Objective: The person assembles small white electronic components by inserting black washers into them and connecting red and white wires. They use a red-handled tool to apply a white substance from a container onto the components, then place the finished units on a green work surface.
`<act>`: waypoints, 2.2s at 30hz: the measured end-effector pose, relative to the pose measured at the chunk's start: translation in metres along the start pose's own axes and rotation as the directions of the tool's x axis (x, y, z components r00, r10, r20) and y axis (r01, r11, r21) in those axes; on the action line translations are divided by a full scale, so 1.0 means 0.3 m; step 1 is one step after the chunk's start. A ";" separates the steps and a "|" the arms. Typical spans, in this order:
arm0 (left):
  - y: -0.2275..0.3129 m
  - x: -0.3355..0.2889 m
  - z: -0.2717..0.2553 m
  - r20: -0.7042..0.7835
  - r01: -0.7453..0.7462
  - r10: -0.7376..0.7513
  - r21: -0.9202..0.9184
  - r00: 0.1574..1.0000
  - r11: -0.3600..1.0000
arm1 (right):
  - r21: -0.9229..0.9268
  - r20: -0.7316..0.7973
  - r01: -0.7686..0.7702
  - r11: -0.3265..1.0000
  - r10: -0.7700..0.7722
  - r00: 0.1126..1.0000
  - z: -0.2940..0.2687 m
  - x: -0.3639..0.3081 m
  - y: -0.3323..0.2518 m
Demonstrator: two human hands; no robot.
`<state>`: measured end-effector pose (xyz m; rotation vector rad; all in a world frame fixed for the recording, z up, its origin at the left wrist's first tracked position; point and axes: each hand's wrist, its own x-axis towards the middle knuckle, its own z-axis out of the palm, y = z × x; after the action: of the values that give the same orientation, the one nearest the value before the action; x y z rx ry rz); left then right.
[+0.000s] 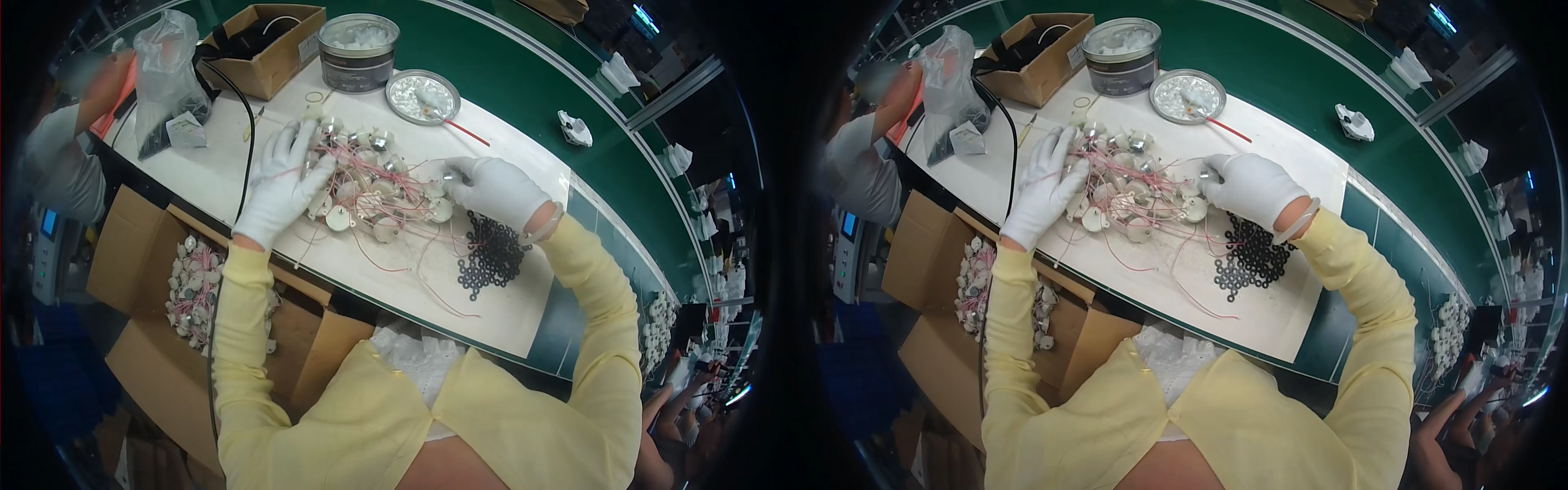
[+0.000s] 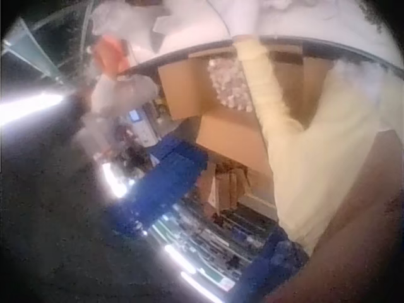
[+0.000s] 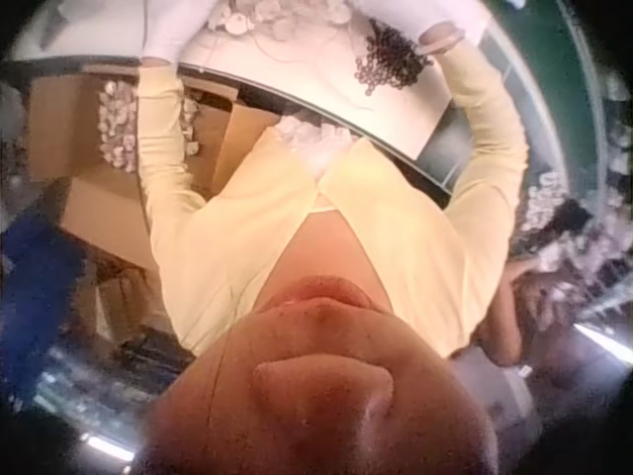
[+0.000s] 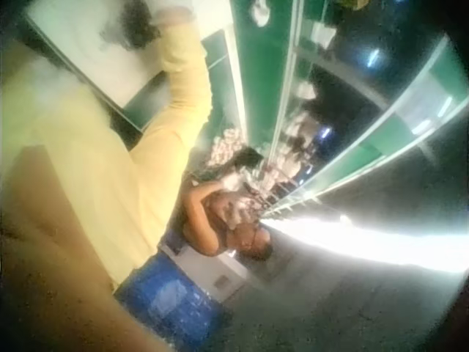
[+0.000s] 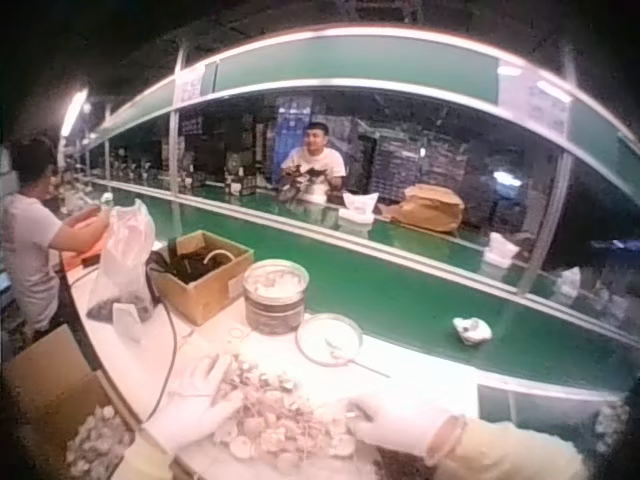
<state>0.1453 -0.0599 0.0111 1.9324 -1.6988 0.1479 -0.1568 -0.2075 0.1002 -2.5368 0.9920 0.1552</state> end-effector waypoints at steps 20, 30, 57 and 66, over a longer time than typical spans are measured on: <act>0.425 -0.213 -0.491 -0.386 0.091 -0.204 -0.290 0.900 0.953 | -0.302 -0.203 0.285 0.910 -0.353 0.913 0.085 0.038 0.073; 0.619 0.057 -0.081 -0.225 -0.384 0.333 -0.244 0.916 0.891 | -0.048 -0.402 0.364 0.930 -0.352 0.845 0.030 0.064 0.149; 0.677 -0.193 0.030 0.299 -0.351 0.348 -0.047 0.888 0.935 | 0.755 -0.543 0.450 -0.477 -0.070 0.837 0.182 -0.776 0.389; 0.717 -0.135 0.140 0.235 -0.311 0.319 -0.072 0.918 0.948 | 0.585 -0.648 0.582 -0.565 0.106 0.754 0.342 -0.886 0.380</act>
<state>-0.0766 -0.0532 0.0295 1.6942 -2.1569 0.0000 -0.4255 -0.0746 0.0345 -0.6925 -0.0449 -1.1192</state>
